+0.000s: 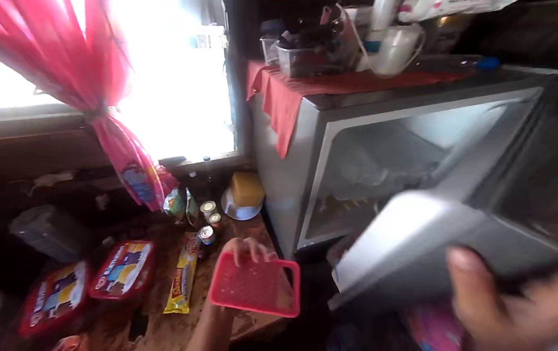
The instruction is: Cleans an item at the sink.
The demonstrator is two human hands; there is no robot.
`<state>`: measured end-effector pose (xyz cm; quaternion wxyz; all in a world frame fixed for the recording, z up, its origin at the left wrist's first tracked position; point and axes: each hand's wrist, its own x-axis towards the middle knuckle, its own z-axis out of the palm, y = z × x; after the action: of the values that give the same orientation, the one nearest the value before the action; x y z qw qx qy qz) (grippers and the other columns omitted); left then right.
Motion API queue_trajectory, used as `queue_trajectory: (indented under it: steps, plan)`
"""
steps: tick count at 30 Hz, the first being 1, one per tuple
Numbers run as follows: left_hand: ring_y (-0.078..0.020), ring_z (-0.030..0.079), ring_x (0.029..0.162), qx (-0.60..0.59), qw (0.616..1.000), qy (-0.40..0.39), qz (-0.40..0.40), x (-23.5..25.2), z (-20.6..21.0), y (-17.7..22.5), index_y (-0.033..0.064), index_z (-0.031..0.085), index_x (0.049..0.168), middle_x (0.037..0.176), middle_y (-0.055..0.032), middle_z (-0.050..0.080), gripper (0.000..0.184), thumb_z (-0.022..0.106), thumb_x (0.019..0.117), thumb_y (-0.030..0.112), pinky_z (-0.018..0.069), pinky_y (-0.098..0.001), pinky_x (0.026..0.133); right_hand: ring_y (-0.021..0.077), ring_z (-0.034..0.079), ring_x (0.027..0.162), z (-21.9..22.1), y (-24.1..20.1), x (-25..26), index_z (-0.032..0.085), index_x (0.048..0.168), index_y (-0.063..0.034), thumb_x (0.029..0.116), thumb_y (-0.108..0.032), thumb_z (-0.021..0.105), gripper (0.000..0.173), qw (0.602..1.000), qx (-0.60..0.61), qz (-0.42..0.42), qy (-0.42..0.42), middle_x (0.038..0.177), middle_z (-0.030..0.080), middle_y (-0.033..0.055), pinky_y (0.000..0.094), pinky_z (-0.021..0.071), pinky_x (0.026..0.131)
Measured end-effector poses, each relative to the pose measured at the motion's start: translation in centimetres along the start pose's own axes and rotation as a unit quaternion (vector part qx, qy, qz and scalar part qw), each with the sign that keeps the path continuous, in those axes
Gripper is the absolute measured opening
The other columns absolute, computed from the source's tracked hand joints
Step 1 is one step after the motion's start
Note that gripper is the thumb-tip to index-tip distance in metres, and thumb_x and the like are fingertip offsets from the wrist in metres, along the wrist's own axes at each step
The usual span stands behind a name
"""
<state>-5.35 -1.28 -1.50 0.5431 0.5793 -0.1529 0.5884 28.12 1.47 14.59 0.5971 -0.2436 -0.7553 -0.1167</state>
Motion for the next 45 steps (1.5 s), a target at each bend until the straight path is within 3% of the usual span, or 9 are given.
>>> queue_trajectory:
  steps: [9, 15, 19, 22, 26, 31, 35, 40, 45]
  plan:
    - [-0.0317, 0.069, 0.109, 0.029, 0.93, 0.3, 0.21, -14.8, 0.7, 13.2, 0.0049, 0.075, 0.107, 0.113, -0.014, 0.072, 0.023, 0.062, 0.0981, 0.023, 0.0568, -0.0481, 0.094, 0.0489, 0.016, 0.153, 14.7, -0.7, 5.3, 0.037, 0.154, -0.0026, 0.0948, -0.039, 0.062, 0.074, 0.989, -0.142, 0.028, -0.037, 0.16, 0.033, 0.0269, 0.0687, 0.013, 0.12]
    - [-0.0215, 0.064, 0.117, 0.05, 0.966, 0.249, 0.044, -11.9, -0.4, 11.6, 0.0157, 0.077, 0.112, 0.12, -0.003, 0.07, 0.024, 0.059, 0.1002, 0.028, 0.0526, -0.0401, 0.1, 0.0481, 0.006, 0.155, 15.3, 0.0, 4.4, 0.028, 0.159, 0.0003, 0.0967, -0.039, 0.062, 0.081, 0.993, -0.116, -0.004, -0.016, 0.165, 0.017, 0.0312, 0.0682, 0.0076, 0.121]
    - [-0.0067, 0.06, 0.121, 0.082, 0.988, -0.018, -0.129, -6.6, -4.9, 3.3, 0.0212, 0.071, 0.12, 0.124, 0.0069, 0.068, 0.026, 0.049, 0.1068, 0.027, 0.0475, -0.0268, 0.103, 0.0308, 0.027, 0.154, 12.1, 0.2, -2.0, 0.053, 0.147, -0.0089, 0.0993, -0.035, 0.061, 0.055, 0.993, 0.046, 0.068, -0.088, 0.163, 0.033, 0.0193, 0.0484, 0.0309, 0.123]
    - [-0.0029, 0.065, 0.108, 0.217, 0.963, 0.069, -0.143, -1.4, 0.3, -5.4, 0.0208, 0.073, 0.115, 0.11, 0.0085, 0.072, 0.028, 0.056, 0.1035, 0.04, 0.0522, -0.0242, 0.096, 0.025, 0.059, 0.13, 7.9, 1.8, -8.8, 0.072, 0.126, -0.007, 0.1041, -0.042, 0.053, 0.045, 0.952, 0.092, 0.198, -0.213, 0.133, 0.067, 0.0146, 0.0451, 0.0469, 0.109]
    - [0.0034, 0.063, 0.111, 0.251, 0.943, 0.059, -0.21, 3.9, 3.3, -16.2, 0.0254, 0.071, 0.119, 0.117, 0.0148, 0.071, 0.029, 0.053, 0.1043, 0.042, 0.0525, -0.0204, 0.098, 0.0097, 0.067, 0.088, -1.2, 6.1, -12.5, 0.072, 0.118, 0.0009, 0.1088, -0.036, 0.04, 0.049, 0.778, 0.172, 0.507, -0.329, 0.098, 0.073, 0.0097, 0.0321, 0.0542, 0.084]
    - [0.0035, 0.062, 0.115, 0.187, 0.946, 0.0, -0.265, 10.2, 5.5, -30.3, 0.0287, 0.069, 0.124, 0.124, 0.0159, 0.07, 0.028, 0.055, 0.1037, 0.04, 0.0524, -0.0237, 0.101, 0.006, 0.068, 0.09, -13.0, 11.4, -16.1, 0.066, 0.122, -0.0022, 0.1026, -0.031, 0.06, 0.035, 0.673, 0.199, 0.691, -0.174, 0.1, 0.072, 0.0012, 0.0313, 0.0586, 0.087]
    - [-0.018, 0.064, 0.12, 0.239, 0.917, -0.117, -0.296, 16.1, 8.4, -41.7, -0.0075, 0.066, 0.126, 0.126, -0.0166, 0.069, 0.032, 0.055, 0.0995, 0.007, 0.0487, -0.0395, 0.109, 0.0182, 0.072, 0.089, -20.3, 17.8, -19.0, 0.059, 0.128, -0.003, 0.1032, -0.018, 0.057, 0.029, 0.575, 0.273, 0.77, 0.038, 0.103, 0.072, 0.0069, 0.0396, 0.0631, 0.079]
    - [-0.0372, 0.054, 0.135, 0.373, 0.811, -0.215, -0.395, 24.7, 11.8, -51.8, -0.0064, 0.045, 0.149, 0.146, -0.0271, 0.053, 0.049, 0.05, 0.1013, 0.002, 0.0415, -0.0516, 0.115, 0.0212, 0.073, 0.082, -29.2, 26.4, -19.0, 0.056, 0.13, -0.0043, 0.1052, -0.014, 0.049, 0.028, 0.61, 0.22, 0.747, 0.15, 0.099, 0.073, 0.01, 0.0408, 0.0634, 0.071]
    - [-0.0315, 0.057, 0.133, 0.381, 0.785, -0.276, -0.404, 31.4, 8.1, -59.5, 0.0082, 0.037, 0.158, 0.148, -0.0205, 0.053, 0.055, 0.05, 0.1046, 0.014, 0.0442, -0.0489, 0.113, 0.0222, 0.072, 0.082, -33.3, 34.3, -17.7, 0.049, 0.138, -0.0046, 0.1004, -0.005, 0.054, 0.038, 0.608, 0.149, 0.724, 0.291, 0.104, 0.069, 0.0124, 0.0407, 0.0634, 0.069]
